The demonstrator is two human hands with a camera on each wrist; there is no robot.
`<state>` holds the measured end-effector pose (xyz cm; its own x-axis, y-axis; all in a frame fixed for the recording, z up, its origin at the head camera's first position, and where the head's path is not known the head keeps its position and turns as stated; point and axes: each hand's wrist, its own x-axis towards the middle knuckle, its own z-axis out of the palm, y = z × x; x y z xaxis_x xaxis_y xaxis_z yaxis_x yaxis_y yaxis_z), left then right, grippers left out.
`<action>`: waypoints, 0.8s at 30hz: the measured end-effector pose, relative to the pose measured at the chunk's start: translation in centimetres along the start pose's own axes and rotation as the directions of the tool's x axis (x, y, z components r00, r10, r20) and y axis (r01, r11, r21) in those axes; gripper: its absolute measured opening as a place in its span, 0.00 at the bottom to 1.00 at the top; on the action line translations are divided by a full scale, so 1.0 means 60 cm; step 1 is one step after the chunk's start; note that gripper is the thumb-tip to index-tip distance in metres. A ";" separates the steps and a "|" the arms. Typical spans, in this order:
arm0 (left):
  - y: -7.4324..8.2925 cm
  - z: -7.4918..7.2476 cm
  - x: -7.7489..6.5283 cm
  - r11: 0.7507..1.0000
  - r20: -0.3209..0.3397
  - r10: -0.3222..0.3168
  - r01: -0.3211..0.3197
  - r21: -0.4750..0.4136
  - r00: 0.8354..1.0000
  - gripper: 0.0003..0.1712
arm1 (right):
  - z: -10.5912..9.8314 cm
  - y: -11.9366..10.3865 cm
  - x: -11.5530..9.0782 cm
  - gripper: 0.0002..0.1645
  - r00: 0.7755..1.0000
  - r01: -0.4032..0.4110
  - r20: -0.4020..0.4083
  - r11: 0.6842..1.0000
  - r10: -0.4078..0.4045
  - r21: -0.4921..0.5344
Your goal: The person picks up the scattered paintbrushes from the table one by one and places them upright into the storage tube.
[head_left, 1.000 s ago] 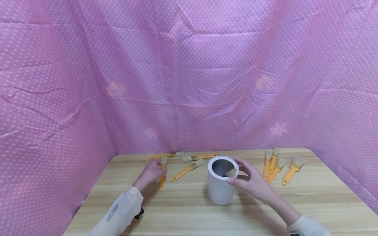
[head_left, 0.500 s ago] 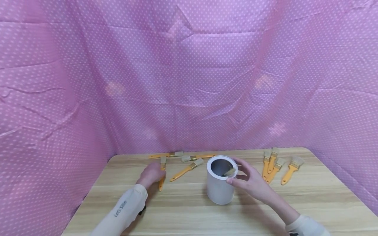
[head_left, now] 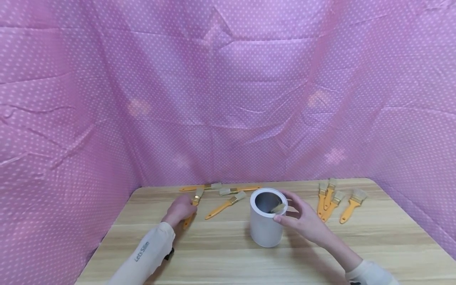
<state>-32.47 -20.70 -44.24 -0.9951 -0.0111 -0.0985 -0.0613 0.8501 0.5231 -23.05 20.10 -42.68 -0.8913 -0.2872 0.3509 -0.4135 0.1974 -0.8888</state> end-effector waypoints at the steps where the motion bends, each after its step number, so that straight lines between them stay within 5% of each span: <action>1: -0.002 0.000 0.001 1.000 -0.004 0.016 -0.016 -0.010 1.000 0.20 | 0.000 0.000 0.000 0.45 1.000 -0.001 0.000 1.000 0.001 0.000; 6: -0.009 -0.002 0.004 0.994 -0.023 0.078 -0.080 -0.075 0.997 0.23 | 0.001 -0.002 0.000 0.45 1.000 -0.006 0.001 1.000 0.006 0.011; 13: -0.011 -0.007 0.004 0.990 -0.012 0.041 -0.042 -0.137 0.999 0.07 | 0.000 -0.002 0.001 0.45 1.000 0.004 0.003 1.000 -0.004 0.009; 24: -0.005 -0.008 -0.001 0.972 0.006 0.016 -0.014 -0.233 1.000 0.11 | -0.001 -0.002 0.001 0.45 1.000 -0.009 0.006 1.000 0.009 -0.002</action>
<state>-32.41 -21.20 -43.95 -0.9955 0.0054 -0.0948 -0.0636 0.7039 0.7075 -23.08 20.10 -42.52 -0.8936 -0.2915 0.3413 -0.4061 0.2015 -0.8913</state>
